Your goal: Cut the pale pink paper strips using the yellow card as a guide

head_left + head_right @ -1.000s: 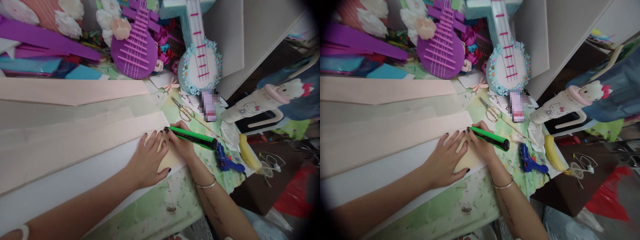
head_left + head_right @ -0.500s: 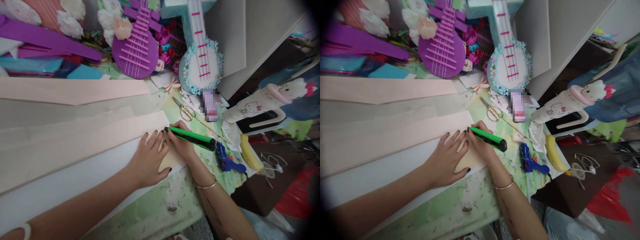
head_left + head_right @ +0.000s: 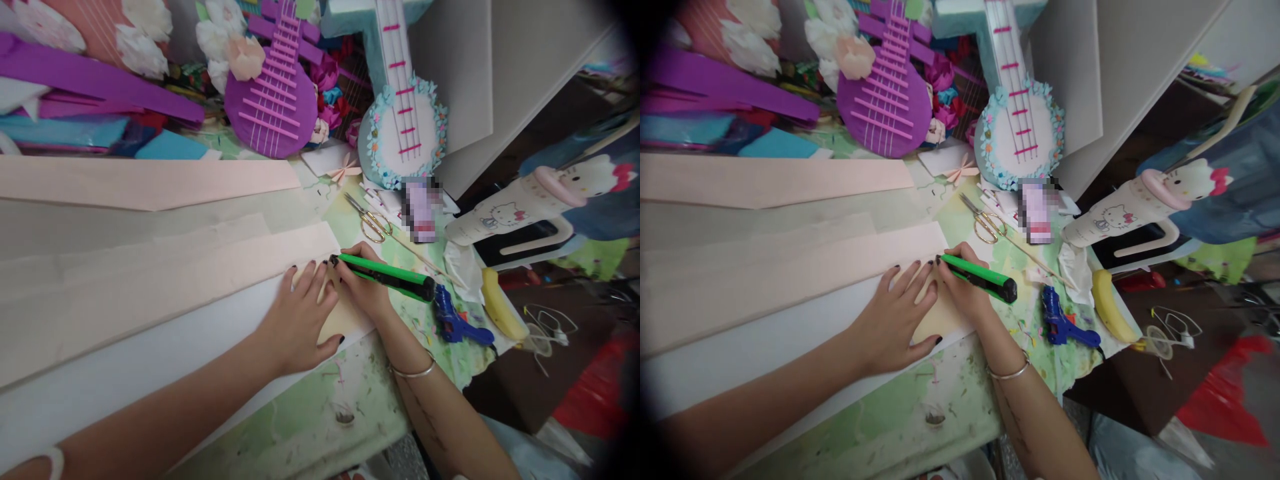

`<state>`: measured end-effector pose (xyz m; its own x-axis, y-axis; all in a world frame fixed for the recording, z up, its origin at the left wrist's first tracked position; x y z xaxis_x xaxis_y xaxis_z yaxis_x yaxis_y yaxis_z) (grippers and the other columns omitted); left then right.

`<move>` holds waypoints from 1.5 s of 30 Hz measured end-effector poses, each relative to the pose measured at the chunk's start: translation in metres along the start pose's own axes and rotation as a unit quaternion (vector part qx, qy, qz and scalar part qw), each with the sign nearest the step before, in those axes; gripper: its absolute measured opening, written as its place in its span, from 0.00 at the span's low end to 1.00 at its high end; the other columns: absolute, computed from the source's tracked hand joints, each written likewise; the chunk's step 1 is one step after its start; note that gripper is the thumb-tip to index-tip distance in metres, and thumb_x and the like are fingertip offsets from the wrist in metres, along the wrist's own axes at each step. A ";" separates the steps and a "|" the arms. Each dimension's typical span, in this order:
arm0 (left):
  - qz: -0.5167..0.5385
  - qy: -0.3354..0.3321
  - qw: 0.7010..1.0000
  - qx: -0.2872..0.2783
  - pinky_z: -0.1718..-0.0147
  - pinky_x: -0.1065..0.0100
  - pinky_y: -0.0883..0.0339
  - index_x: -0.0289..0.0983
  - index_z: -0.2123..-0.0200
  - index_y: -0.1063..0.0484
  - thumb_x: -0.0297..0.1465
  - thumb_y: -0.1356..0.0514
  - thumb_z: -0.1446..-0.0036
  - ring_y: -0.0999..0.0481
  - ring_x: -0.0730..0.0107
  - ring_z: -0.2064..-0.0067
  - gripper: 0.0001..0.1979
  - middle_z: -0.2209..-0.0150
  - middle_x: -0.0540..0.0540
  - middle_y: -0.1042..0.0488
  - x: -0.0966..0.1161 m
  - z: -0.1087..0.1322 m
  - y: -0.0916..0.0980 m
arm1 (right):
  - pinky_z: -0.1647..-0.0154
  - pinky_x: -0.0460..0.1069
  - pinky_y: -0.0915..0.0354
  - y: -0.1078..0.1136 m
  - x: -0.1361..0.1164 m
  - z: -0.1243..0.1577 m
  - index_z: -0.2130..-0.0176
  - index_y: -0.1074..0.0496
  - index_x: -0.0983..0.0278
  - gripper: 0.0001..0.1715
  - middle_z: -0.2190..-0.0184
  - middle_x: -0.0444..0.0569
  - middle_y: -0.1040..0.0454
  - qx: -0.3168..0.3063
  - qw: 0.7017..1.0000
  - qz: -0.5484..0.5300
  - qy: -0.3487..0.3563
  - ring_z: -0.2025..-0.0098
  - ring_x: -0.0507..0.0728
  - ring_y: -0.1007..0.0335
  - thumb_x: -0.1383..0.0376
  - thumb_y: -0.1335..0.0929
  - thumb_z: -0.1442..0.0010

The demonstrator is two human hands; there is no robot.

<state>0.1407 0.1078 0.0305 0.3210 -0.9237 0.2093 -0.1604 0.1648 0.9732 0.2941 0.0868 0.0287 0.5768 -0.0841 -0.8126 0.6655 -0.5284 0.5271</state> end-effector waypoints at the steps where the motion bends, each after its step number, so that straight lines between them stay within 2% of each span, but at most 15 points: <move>1: 0.000 0.000 1.000 0.000 0.40 0.38 0.59 0.29 0.43 0.35 0.51 0.49 0.42 0.51 0.35 0.33 0.35 0.35 0.25 0.47 0.000 0.000 -0.001 | 0.69 0.48 0.37 0.000 0.001 0.000 0.67 0.34 0.60 0.05 0.73 0.41 0.28 0.003 1.000 -0.003 -0.003 0.72 0.52 0.32 0.63 0.32 0.44; 8: -0.006 -0.001 1.000 -0.003 0.39 0.39 0.60 0.28 0.41 0.37 0.52 0.51 0.41 0.52 0.36 0.33 0.37 0.34 0.26 0.48 0.000 0.001 -0.002 | 0.69 0.47 0.37 0.000 0.001 0.001 0.67 0.34 0.60 0.05 0.74 0.40 0.29 0.001 1.000 0.002 0.000 0.74 0.52 0.32 0.63 0.32 0.44; 14: -0.011 0.005 1.000 -0.001 0.38 0.40 0.63 0.20 0.36 0.47 0.51 0.53 0.41 0.53 0.37 0.33 0.43 0.34 0.26 0.49 0.000 0.001 -0.002 | 0.70 0.48 0.37 0.002 -0.002 0.002 0.68 0.33 0.60 0.05 0.74 0.41 0.28 0.011 1.000 0.013 -0.008 0.74 0.53 0.32 0.62 0.32 0.45; 26: -0.006 0.007 1.000 -0.002 0.38 0.40 0.63 0.20 0.36 0.45 0.51 0.53 0.41 0.53 0.36 0.33 0.43 0.34 0.26 0.49 0.000 0.000 -0.003 | 0.69 0.47 0.37 0.004 -0.003 0.002 0.69 0.33 0.60 0.05 0.73 0.42 0.27 0.019 0.999 0.045 0.021 0.71 0.53 0.32 0.62 0.32 0.45; 45: -0.007 0.004 1.000 0.005 0.38 0.40 0.62 0.19 0.36 0.45 0.51 0.53 0.41 0.52 0.36 0.33 0.43 0.34 0.26 0.48 0.000 0.001 -0.003 | 0.69 0.47 0.37 0.004 -0.002 0.005 0.69 0.34 0.59 0.07 0.74 0.41 0.27 0.011 0.999 0.047 0.006 0.71 0.54 0.32 0.61 0.31 0.45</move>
<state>0.1405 0.1071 0.0270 0.3314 -0.9227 0.1971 -0.1655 0.1488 0.9749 0.2933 0.0806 0.0310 0.6415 -0.1237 -0.7571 0.5983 -0.5369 0.5947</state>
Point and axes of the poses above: each hand's wrist, its own z-axis away from the middle knuckle, its own y-axis out of the back of the hand, x = y × z, the point moved 4 cm from there along -z, towards the middle knuckle
